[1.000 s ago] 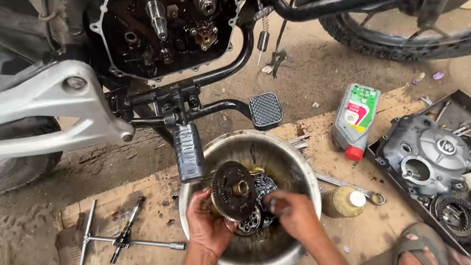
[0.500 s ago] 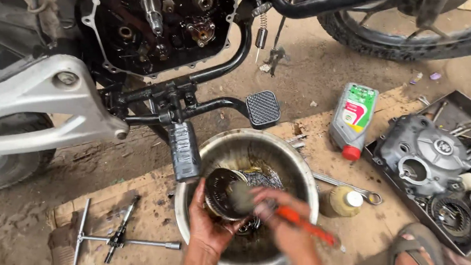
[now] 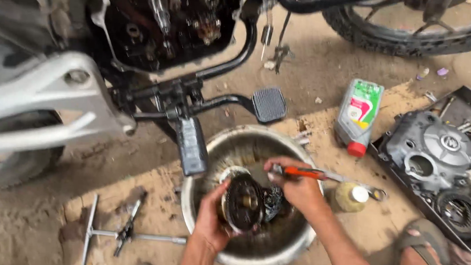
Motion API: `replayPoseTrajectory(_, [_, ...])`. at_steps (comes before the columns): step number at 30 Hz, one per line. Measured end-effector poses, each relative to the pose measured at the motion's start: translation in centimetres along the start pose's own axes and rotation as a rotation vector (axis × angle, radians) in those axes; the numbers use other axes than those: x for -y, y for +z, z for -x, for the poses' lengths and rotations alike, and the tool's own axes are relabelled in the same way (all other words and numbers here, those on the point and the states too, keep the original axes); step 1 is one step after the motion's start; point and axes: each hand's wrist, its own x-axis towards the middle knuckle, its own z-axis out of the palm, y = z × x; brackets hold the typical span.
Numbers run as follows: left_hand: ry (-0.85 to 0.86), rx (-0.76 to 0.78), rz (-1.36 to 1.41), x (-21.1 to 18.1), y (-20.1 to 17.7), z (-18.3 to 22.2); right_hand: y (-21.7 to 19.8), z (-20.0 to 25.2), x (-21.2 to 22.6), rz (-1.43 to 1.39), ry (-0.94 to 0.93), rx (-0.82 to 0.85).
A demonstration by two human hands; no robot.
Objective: Cleaning and inspecting internal motorcycle engine parts during a repair task.
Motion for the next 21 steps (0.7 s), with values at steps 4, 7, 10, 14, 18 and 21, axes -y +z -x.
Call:
replayPoseTrajectory(4, [0.024,0.277,0.174,2.7,-2.3,-4.6,1.6,1.9,3.0,0.183,-0.392,0.05])
replayPoseTrajectory(7, [0.053,0.24,0.161,0.9,-1.9,-2.4,1.8,0.2,2.2,0.076,-0.186,0.0])
replayPoseTrajectory(10, [0.064,0.211,0.217,0.7,-1.7,-3.0,1.2,-0.1,1.7,0.087,0.081,-0.162])
replayPoseTrajectory(14, [0.118,0.324,0.357,1.8,-2.3,-2.9,0.5,-0.5,-2.5,0.049,-0.144,-0.034])
replayPoseTrajectory(18, [0.112,0.391,0.4,1.1,-2.0,-3.2,0.1,-0.3,-1.0,-0.189,-0.019,-0.207])
replayPoseTrajectory(21, [0.093,0.459,0.363,2.1,-3.4,-5.4,0.6,0.8,-2.4,-0.266,-0.071,-0.157])
